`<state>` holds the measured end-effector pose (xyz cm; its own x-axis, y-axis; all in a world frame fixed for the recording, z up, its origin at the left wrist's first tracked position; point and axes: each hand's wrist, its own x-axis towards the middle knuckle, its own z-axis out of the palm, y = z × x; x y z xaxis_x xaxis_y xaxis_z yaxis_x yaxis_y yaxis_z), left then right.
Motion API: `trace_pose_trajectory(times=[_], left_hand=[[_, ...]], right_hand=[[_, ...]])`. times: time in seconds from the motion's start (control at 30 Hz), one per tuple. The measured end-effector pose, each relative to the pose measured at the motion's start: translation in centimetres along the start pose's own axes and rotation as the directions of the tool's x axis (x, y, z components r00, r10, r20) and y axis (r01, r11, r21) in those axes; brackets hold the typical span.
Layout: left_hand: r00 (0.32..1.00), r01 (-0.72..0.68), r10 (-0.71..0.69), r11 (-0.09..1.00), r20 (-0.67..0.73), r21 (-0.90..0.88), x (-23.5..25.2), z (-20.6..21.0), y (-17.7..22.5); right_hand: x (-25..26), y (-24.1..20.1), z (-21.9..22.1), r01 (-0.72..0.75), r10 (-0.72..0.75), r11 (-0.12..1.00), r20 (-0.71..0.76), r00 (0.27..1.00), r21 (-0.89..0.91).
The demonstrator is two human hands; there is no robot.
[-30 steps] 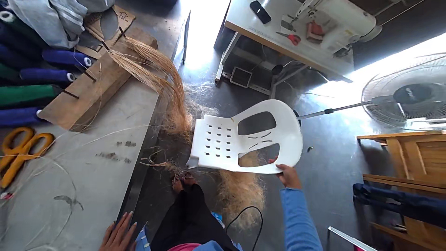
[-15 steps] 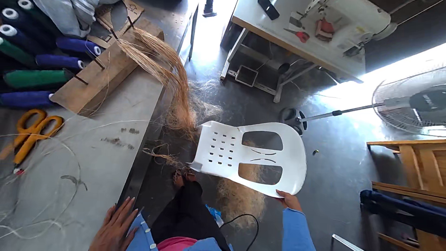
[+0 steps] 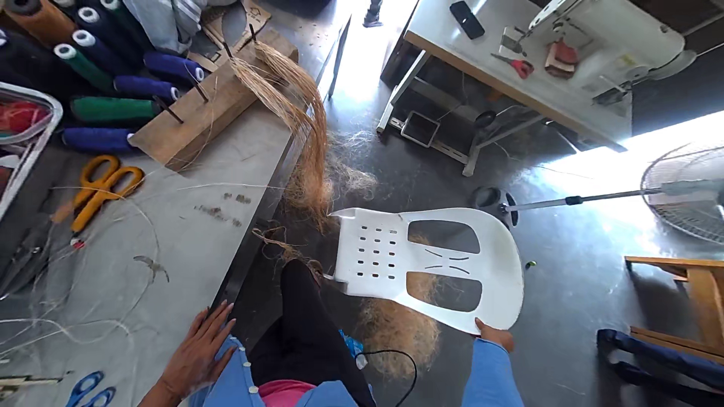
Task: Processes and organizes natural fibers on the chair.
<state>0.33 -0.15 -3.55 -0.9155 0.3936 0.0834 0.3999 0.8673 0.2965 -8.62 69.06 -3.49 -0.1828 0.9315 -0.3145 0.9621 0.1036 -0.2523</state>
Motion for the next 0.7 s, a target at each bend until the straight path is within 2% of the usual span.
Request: trace_pose_trajectory(times=[0.17,0.33,0.47,0.57,0.7], left_hand=[[1.000,0.008,-0.008,1.000,-0.002,-0.003,0.1,-0.1,0.2],[0.999,0.045,-0.044,0.998,0.006,-0.044,0.1,-0.4,0.6],[0.999,0.038,-0.038,0.998,0.004,-0.043,0.1,-0.3,0.4],[0.999,0.040,-0.039,0.999,0.012,-0.034,0.6,-0.6,0.6],[0.998,0.044,-0.038,0.994,0.058,-0.101,1.1,-1.8,0.8]], right_hand=[[0.2,-0.4,-0.1,0.003,0.000,0.985,0.019,1.000,-0.173],[0.9,0.3,0.0,0.015,0.009,0.967,0.092,0.996,-0.255],[1.0,0.4,-0.3,0.050,0.020,0.901,0.158,0.987,-0.431],[-0.4,-0.3,-0.8,0.152,0.042,0.790,0.299,0.953,-0.593],[-4.6,0.4,0.0,0.381,-0.031,0.687,0.499,0.866,-0.618]])
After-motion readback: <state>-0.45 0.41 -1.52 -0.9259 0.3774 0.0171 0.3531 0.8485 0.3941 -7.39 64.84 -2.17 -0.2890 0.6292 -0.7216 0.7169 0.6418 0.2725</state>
